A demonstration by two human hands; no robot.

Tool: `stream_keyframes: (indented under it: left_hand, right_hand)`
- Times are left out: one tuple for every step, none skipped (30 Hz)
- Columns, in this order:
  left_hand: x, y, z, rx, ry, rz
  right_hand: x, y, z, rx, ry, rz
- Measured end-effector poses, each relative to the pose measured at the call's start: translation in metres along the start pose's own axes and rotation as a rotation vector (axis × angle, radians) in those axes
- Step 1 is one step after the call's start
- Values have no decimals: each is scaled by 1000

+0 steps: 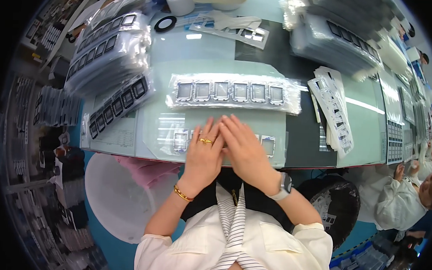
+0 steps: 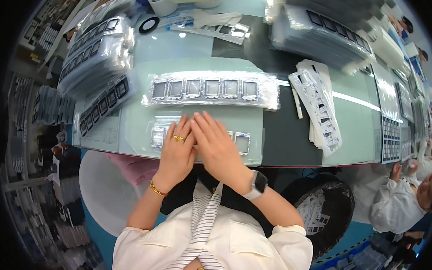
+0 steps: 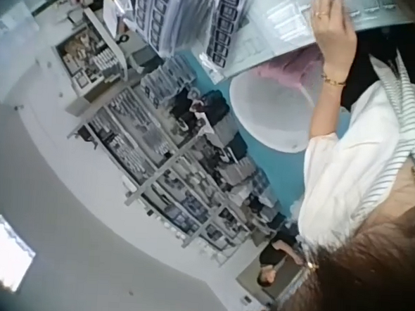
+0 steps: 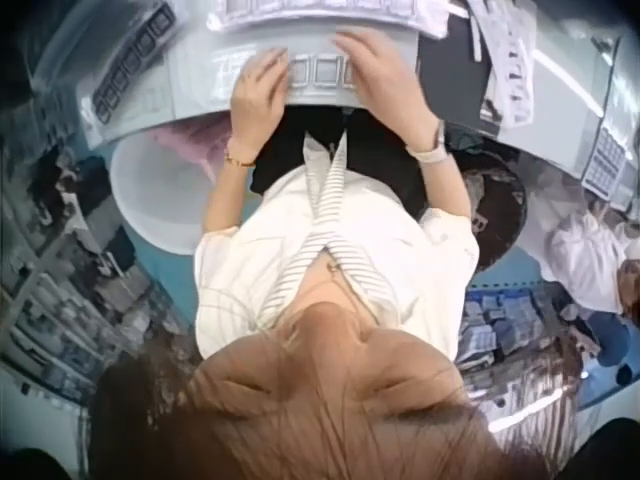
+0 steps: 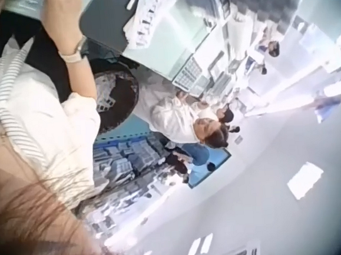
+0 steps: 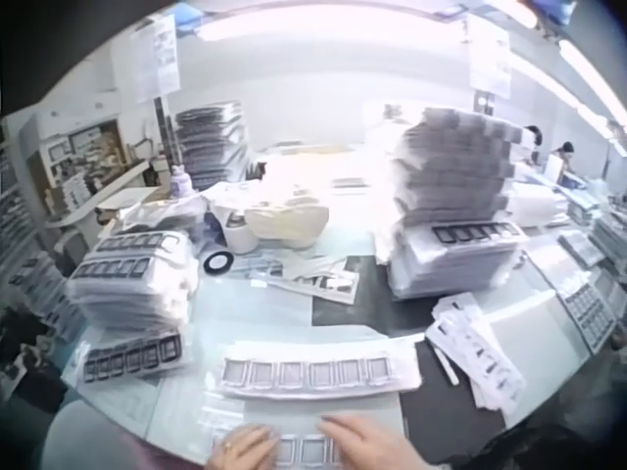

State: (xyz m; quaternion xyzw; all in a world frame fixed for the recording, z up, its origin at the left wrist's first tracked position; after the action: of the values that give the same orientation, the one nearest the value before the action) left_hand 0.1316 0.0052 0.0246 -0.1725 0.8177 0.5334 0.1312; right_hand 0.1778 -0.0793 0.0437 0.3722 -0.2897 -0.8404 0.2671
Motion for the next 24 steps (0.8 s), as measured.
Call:
stream_keyframes:
  left_hand:
    - [0,-5,1,-144,-41,74]
    - [6,-8,17,-141,30,171]
    - [13,-4,30,-135,28,174]
    - [23,11,52,-221,79,144]
    - [29,23,70,-297,124,111]
    - [32,29,79,-297,125,108]
    - [36,39,90,-254,171,87]
    - [39,46,96,-208,218,66]
    - [40,48,99,-217,225,60]
    - [39,46,100,-214,211,74]
    - [39,45,102,-212,199,86]
    - [40,44,104,-202,197,96]
    - [39,48,105,-211,201,84]
    - [38,50,106,-156,217,85]
    - [37,52,106,-102,232,85]
    - [38,55,108,-112,239,66]
    - [38,56,110,-72,255,48]
    - [38,58,112,-31,270,28]
    - [38,62,113,-44,279,7]
    - [36,68,114,0,283,-49]
    - [33,74,113,49,281,-103]
    - [30,79,114,41,283,-124]
    - [28,77,113,66,286,-87]
    - [22,75,111,95,278,-47]
  right_hand:
    - [11,-11,-7,100,9,32]
    - [18,-7,-15,184,-42,88]
    - [27,-2,-29,204,-115,123]
    - [33,9,-36,252,-139,130]
    - [39,24,-46,310,-167,136]
    - [45,37,-53,311,-164,135]
    - [49,49,-59,350,-162,110]
    - [49,60,-62,389,-160,87]
    - [44,71,-57,432,-112,48]
    - [40,81,-57,429,-152,-8]
    - [37,90,-59,425,-191,-65]
    - [35,91,-59,420,-178,-68]
    - [39,91,-77,434,-335,-20]
    - [45,92,-93,445,-491,29]
    - [41,95,-91,442,-474,23]
    - [39,92,-90,256,-516,32]
    - [37,88,-87,70,-554,45]
    - [32,91,-78,-3,-536,17]
    - [30,93,-71,-9,-511,19]
    - [22,104,-53,-131,-386,-99]
    - [15,119,-36,-247,-263,-216]
    - [9,126,-24,-309,-179,-209]
    - [7,127,-24,-312,-155,-208]
    - [9,130,-33,-379,-217,-253]
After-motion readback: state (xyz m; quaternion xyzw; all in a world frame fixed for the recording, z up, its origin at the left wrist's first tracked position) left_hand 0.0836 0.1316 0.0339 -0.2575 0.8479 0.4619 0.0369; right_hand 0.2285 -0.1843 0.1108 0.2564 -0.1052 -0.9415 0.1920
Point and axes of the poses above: each hand's wrist, its own x-axis away from the middle knuckle, its own y-axis out of the back of the hand, z = x × y, the point moved 10 cm from there along -x, towards the middle knuckle, and after that the axes turned 11 degrees about -z, right-handed, at the moved point
